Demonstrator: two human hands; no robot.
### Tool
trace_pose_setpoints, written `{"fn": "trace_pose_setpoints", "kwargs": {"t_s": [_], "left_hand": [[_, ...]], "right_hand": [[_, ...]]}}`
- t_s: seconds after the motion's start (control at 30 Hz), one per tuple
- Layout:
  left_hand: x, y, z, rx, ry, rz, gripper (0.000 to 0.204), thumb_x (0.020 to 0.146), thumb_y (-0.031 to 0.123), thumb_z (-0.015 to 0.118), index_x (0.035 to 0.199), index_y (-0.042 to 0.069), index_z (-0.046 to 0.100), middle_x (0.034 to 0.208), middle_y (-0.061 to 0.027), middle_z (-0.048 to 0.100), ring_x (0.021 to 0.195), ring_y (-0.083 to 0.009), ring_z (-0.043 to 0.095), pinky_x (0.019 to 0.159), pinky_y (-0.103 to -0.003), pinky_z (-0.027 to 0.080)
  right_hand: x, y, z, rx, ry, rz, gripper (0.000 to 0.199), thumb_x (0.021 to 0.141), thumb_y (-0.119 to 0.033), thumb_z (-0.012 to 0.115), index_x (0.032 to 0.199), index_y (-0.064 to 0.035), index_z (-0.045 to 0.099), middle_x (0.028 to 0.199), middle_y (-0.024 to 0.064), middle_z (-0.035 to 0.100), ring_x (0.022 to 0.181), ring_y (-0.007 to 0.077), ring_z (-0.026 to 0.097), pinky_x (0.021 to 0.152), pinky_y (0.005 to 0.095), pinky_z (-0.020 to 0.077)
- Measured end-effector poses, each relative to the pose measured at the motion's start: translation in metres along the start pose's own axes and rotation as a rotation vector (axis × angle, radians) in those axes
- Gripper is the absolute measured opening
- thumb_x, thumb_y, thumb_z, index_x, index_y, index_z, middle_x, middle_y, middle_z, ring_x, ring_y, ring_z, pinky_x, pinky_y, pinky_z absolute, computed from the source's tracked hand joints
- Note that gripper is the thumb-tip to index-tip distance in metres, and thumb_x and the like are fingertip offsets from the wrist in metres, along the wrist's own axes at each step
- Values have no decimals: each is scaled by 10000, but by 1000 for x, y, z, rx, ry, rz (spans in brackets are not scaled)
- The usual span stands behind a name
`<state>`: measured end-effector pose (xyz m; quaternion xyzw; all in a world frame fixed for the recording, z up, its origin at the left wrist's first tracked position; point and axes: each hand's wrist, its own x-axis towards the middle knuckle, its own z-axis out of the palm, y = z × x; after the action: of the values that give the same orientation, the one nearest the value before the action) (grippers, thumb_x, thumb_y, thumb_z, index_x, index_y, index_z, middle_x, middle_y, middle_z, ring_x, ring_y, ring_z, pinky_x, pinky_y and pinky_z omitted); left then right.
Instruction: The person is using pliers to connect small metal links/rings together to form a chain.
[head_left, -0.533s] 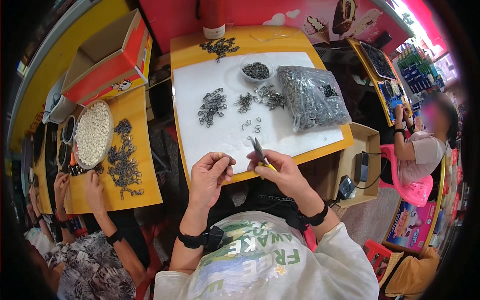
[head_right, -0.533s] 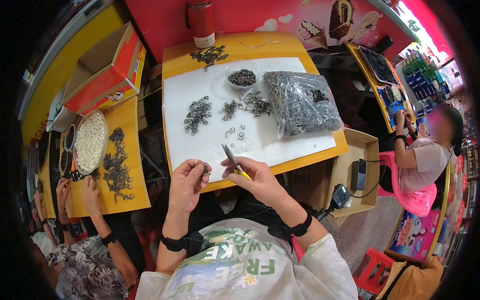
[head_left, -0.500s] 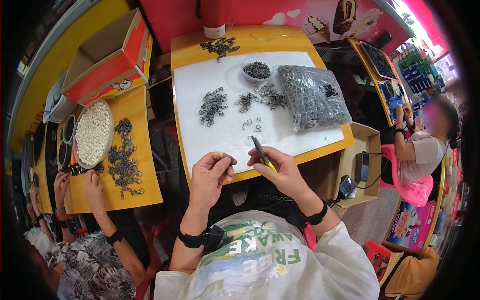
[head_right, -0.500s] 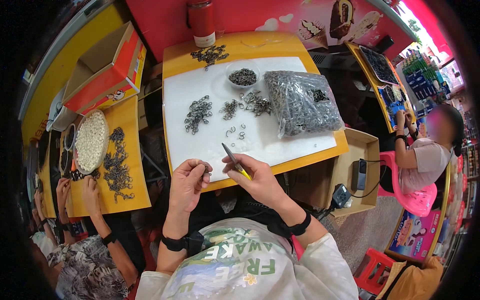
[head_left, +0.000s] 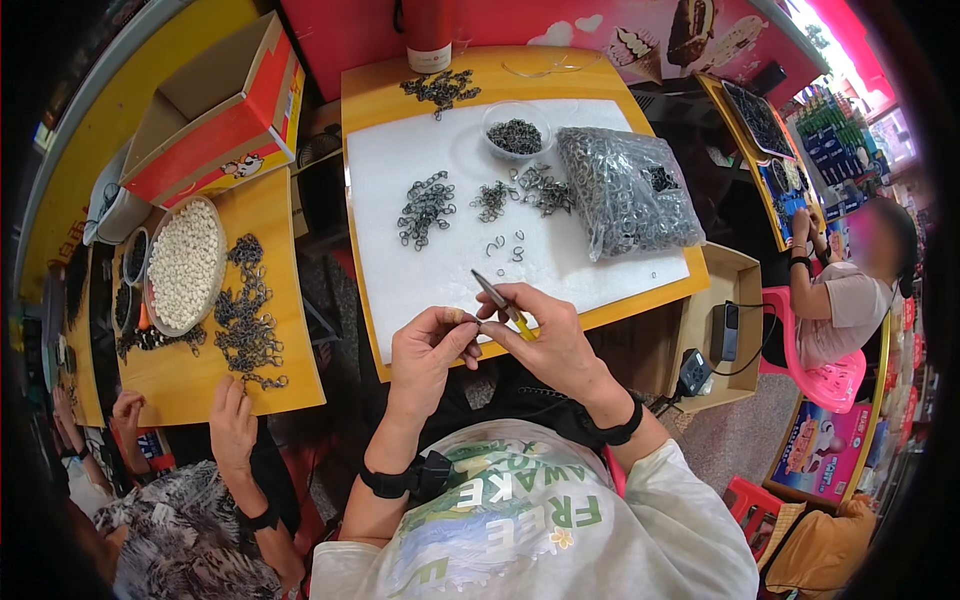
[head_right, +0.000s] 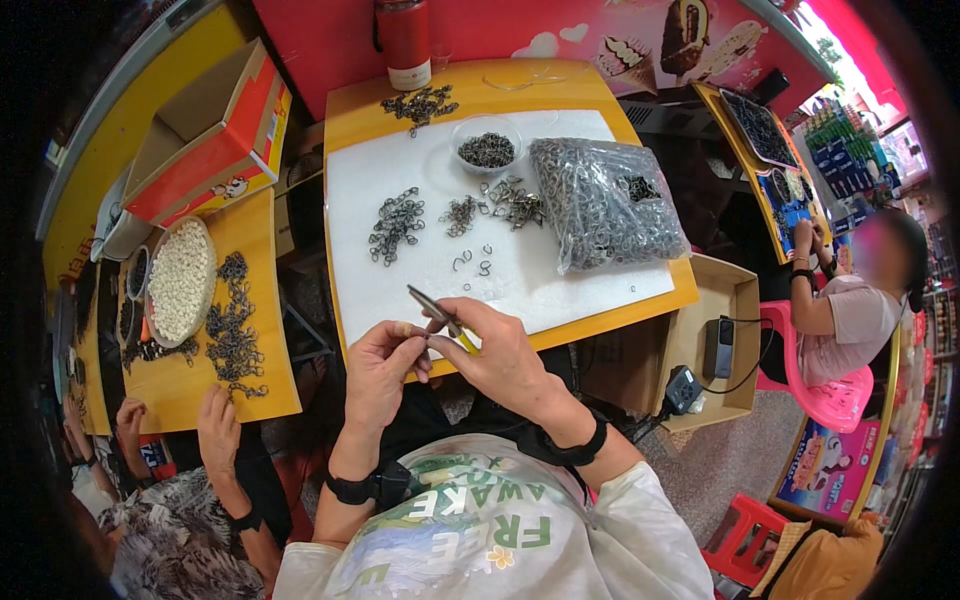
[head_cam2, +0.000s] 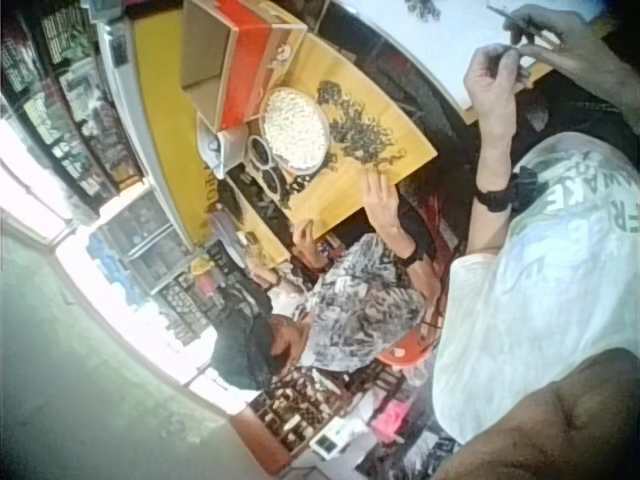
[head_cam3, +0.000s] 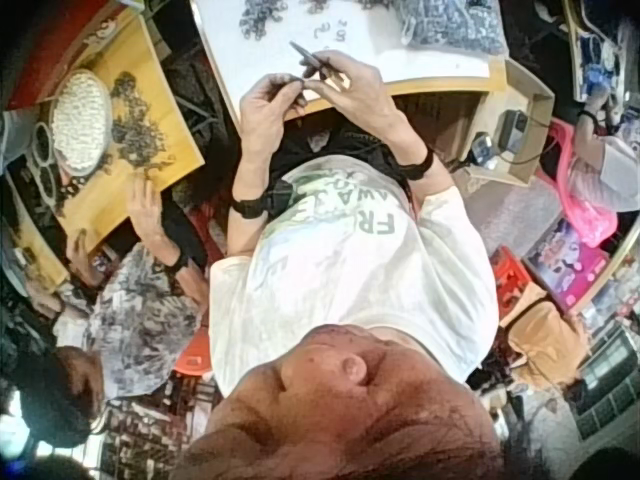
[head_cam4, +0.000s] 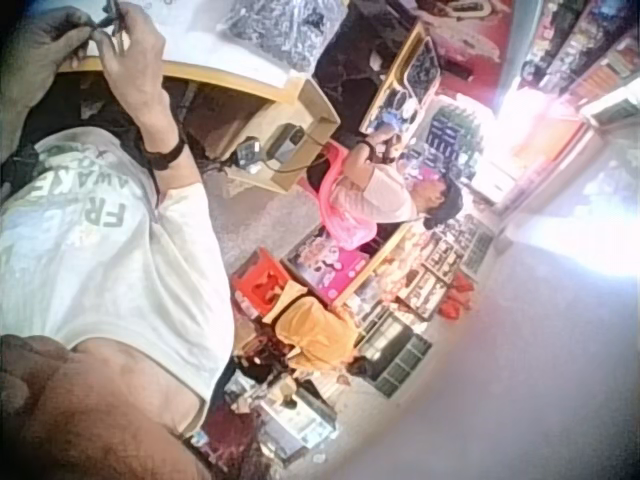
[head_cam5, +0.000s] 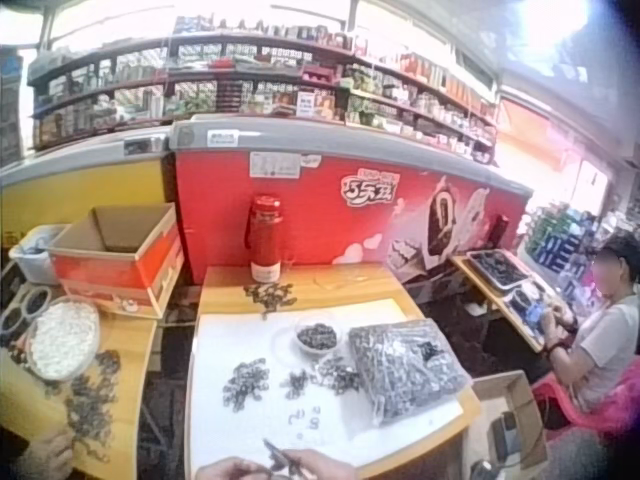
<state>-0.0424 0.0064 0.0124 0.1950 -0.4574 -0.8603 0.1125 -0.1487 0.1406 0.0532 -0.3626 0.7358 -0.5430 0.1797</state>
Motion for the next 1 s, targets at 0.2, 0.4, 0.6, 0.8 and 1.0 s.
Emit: {"fn": "trace_pose_setpoints", "kwargs": {"t_s": [0.2, 0.4, 0.6, 0.8, 1.0], "left_hand": [[1, 0, -1, 3, -14, 15, 95, 902, 3, 616, 986, -39, 621, 844, -80, 648, 690, -130, 634, 586, -241, 544], [0, 3, 1, 107, -25, 31, 117, 900, 4, 616, 1004, -47, 632, 861, -78, 656, 701, -121, 639, 612, -241, 556], [-2, 7, 4, 150, 19, 130, 100, 899, -13, 604, 986, -49, 636, 874, -83, 664, 701, -109, 627, 606, -230, 539], [-3, 13, -1, 31, -10, 141, 107, 897, -20, 604, 999, -45, 626, 932, -104, 662, 730, -121, 624, 617, -245, 540], [-7, 13, 0, -91, -74, 153, 114, 899, -29, 593, 1011, -36, 614, 969, -126, 650, 752, -143, 626, 622, -256, 540]], "right_hand": [[-2, -1, 2, -2, -4, -4, 288, 839, -13, 676, 1113, 9, 589, 910, 79, 659, 858, 139, 638, 795, 282, 507], [-2, 0, 4, 182, -5, 94, 265, 853, -13, 655, 1107, 17, 585, 934, 65, 638, 898, 123, 615, 818, 277, 494], [-4, 0, -4, 110, -20, 53, 281, 835, -11, 644, 1110, 18, 593, 965, 85, 652, 915, 148, 625, 828, 296, 495], [-9, 5, -22, -278, -150, -231, 436, 716, 31, 631, 1148, -4, 587, 989, 140, 617, 944, 305, 592, 822, 388, 480], [-7, 3, -24, -444, -169, -376, 504, 659, 30, 649, 1155, -36, 586, 977, 109, 602, 919, 287, 573, 835, 387, 445]]}}
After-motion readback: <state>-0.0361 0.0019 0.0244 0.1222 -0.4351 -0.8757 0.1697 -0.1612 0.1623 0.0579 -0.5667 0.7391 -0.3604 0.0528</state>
